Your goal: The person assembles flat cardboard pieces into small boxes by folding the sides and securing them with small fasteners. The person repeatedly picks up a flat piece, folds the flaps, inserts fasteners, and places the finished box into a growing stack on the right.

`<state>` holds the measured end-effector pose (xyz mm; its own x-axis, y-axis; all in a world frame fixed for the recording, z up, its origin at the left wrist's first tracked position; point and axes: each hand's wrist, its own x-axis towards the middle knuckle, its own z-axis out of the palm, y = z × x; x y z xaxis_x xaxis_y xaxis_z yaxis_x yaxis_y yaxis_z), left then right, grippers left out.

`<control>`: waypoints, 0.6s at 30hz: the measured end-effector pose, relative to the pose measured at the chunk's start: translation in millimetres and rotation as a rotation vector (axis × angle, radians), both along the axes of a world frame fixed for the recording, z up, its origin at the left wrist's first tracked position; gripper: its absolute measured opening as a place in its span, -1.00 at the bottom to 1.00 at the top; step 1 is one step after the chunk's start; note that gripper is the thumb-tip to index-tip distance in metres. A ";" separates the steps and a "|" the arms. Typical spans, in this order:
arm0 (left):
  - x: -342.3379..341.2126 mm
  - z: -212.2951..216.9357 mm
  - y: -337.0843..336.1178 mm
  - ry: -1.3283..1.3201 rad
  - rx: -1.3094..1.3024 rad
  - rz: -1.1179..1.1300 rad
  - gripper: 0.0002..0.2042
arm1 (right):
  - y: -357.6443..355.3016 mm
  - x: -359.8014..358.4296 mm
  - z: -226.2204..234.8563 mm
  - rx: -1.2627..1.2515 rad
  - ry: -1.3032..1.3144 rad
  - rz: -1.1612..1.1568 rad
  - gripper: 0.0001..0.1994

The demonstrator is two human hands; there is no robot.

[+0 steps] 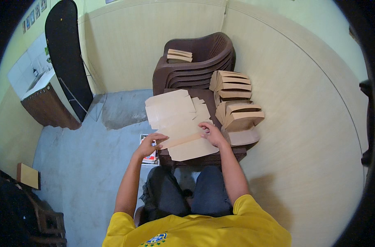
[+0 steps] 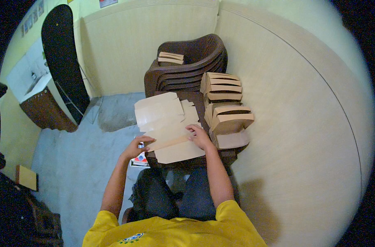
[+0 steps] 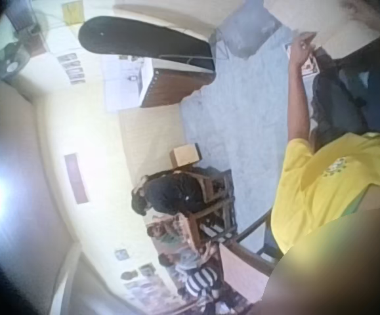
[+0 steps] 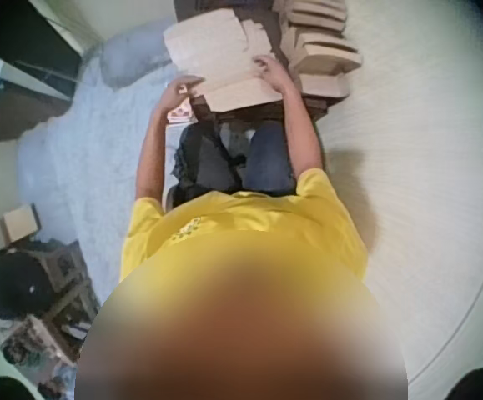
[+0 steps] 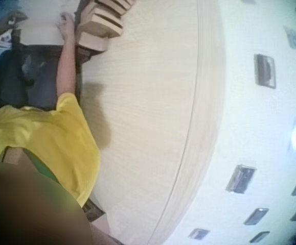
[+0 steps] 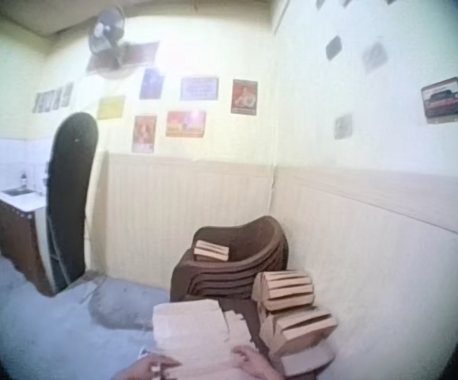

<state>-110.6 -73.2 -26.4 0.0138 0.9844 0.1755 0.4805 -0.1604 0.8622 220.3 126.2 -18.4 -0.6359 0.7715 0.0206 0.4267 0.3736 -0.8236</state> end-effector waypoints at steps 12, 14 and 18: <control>154.9 22.9 31.4 0.578 0.285 0.266 -0.68 | -50.7 11.4 -24.2 0.467 0.082 -0.220 -0.74; 170.6 12.2 28.7 0.518 0.299 0.303 -0.72 | -66.4 15.9 -20.7 0.485 0.086 -0.305 -0.71; 179.6 0.4 16.7 0.516 0.243 0.287 -0.78 | -84.0 25.3 -16.0 0.405 0.133 -0.450 -0.65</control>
